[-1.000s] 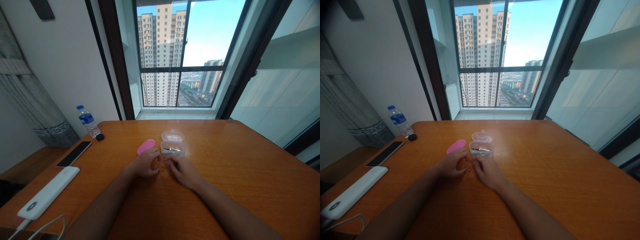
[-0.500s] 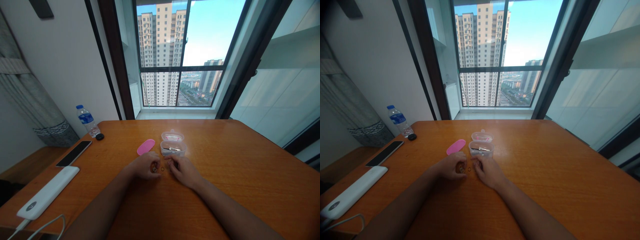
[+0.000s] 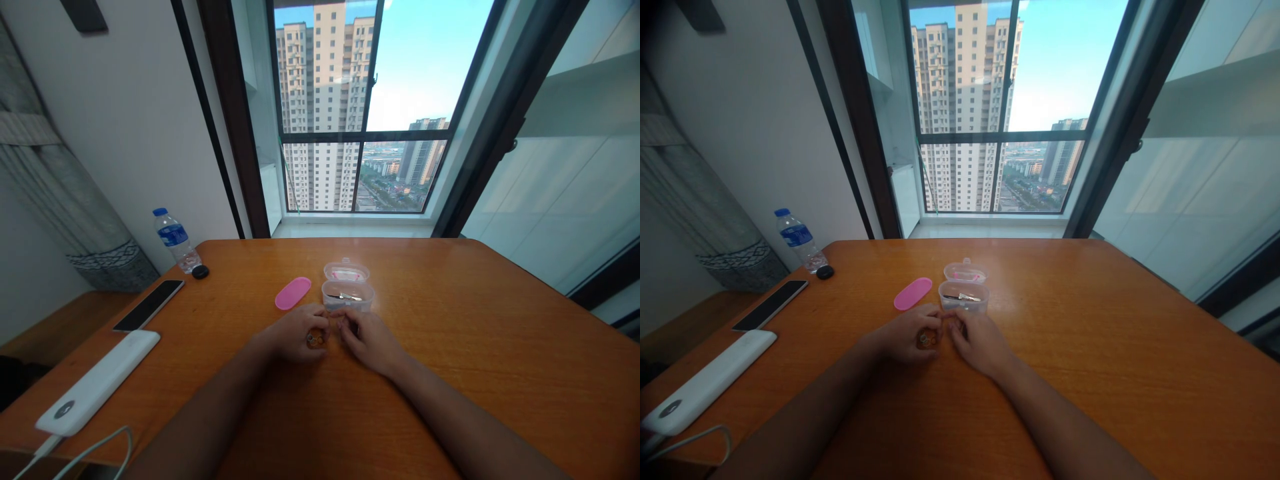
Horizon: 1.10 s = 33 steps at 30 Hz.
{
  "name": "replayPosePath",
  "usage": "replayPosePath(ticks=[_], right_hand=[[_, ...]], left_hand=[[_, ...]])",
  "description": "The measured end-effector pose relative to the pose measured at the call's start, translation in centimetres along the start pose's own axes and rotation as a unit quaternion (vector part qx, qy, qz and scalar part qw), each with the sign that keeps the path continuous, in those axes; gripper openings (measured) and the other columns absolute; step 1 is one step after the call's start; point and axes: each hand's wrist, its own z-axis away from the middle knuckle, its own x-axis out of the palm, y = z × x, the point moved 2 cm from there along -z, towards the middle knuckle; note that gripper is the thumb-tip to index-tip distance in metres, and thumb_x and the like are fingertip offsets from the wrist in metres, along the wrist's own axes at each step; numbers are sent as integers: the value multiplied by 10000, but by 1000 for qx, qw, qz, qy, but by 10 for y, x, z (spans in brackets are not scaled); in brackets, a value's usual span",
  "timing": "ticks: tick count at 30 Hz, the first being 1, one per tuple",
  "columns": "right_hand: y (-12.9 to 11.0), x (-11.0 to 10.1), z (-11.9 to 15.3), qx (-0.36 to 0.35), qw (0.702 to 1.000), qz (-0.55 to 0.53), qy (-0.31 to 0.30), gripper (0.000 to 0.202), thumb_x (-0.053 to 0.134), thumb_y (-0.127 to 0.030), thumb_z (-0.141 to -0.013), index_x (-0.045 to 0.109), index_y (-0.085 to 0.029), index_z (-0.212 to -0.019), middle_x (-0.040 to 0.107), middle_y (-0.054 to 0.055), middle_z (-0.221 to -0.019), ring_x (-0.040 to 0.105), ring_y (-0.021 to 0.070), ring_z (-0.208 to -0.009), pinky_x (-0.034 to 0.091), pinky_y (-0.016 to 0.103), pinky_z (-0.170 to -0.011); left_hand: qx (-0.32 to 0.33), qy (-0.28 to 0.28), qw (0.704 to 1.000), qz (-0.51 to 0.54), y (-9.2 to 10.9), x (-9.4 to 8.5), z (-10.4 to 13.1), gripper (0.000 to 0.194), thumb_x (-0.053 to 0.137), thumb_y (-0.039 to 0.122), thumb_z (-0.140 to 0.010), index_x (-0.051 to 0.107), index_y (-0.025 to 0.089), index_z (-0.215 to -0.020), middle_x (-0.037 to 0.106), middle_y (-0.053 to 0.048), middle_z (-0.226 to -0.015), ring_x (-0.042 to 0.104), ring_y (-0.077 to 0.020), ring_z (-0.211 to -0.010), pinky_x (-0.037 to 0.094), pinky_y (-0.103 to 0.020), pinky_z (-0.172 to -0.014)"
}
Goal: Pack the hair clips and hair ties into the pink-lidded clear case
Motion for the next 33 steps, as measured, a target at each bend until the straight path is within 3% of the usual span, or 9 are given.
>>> replayPosePath(ticks=[12,17,23,26,30,33], right_hand=[[2,2,0,-8,1000,0,2,248,464,-264,-935,657,-227,-1085,672,1,-745,609,169,-665,424,289,-640],[0,-2,1,-22,999,3,33,240,496,-227,-906,689,-228,-1049,657,-11,-692,565,146,-588,388,263,-578],[-2,-9,5,-41,990,-30,129,207,530,-250,-904,709,-200,-994,561,-32,-581,473,118,-496,342,250,-519],[0,-15,5,-22,973,-79,216,202,535,-280,-913,708,-194,-970,561,-25,-603,471,121,-509,352,251,-515],[8,-27,1,2,938,-79,338,180,554,-296,-895,697,-209,-965,644,37,-860,576,181,-776,445,304,-698],[23,-29,-5,53,931,-54,356,268,570,-328,-869,680,-226,-1091,603,87,-1112,563,249,-1056,466,377,-847]], left_hand=[[-27,-23,999,-27,-12,-11,11,105,626,128,-633,544,183,-669,587,-5,-786,523,-150,-784,414,-252,-705],[-34,-24,999,-24,-17,-12,12,119,612,115,-612,527,182,-661,596,-1,-758,519,-142,-746,407,-245,-678],[-58,-20,998,-18,-19,-12,14,112,599,117,-612,534,181,-677,586,9,-719,510,-125,-694,394,-231,-635],[-74,-17,997,-6,-21,-11,15,112,588,114,-618,536,182,-690,567,18,-689,494,-111,-648,374,-218,-586],[-84,-17,996,7,-21,-10,16,103,572,107,-638,516,183,-679,537,30,-653,479,-99,-605,356,-210,-551],[-88,8,996,-4,-18,-10,13,88,571,120,-676,512,184,-679,535,25,-658,478,-105,-612,361,-221,-567]])
